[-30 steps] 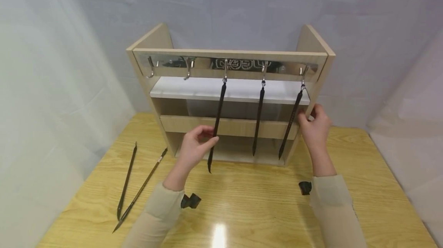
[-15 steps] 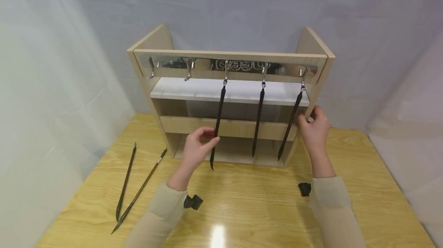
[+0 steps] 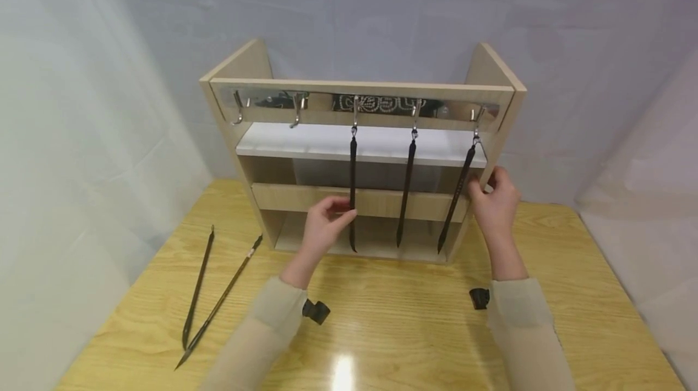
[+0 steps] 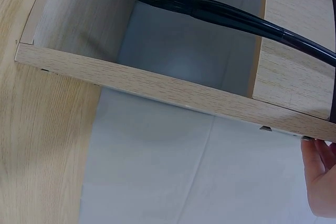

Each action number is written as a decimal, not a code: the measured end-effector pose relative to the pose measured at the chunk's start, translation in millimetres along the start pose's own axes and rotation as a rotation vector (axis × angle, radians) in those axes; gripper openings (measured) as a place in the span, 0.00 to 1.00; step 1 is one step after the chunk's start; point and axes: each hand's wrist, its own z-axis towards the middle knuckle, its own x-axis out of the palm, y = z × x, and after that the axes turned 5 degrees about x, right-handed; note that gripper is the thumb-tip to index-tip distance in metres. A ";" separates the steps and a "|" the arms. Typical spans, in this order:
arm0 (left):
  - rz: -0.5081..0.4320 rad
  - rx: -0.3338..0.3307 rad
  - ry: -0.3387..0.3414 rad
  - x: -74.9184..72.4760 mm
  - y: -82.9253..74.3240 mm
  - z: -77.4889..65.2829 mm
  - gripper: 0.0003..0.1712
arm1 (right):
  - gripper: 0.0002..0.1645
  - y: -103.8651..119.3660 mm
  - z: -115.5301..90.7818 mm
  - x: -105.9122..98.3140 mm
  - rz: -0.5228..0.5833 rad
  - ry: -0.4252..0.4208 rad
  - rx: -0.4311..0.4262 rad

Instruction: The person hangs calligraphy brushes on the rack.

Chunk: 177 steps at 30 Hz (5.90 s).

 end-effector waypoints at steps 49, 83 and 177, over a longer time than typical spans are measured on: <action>0.030 0.071 -0.086 6.6 7.2 3.6 0.11 | 0.11 -1.1 0.2 0.8 0.029 -0.008 -0.021; 0.072 0.045 -0.107 -14.0 18.7 -12.2 0.12 | 0.13 -1.0 1.1 0.4 0.023 0.001 -0.004; 0.857 -0.612 0.038 -259.7 90.3 -110.7 0.24 | 0.10 -3.5 -2.5 -2.9 -0.002 0.012 -0.067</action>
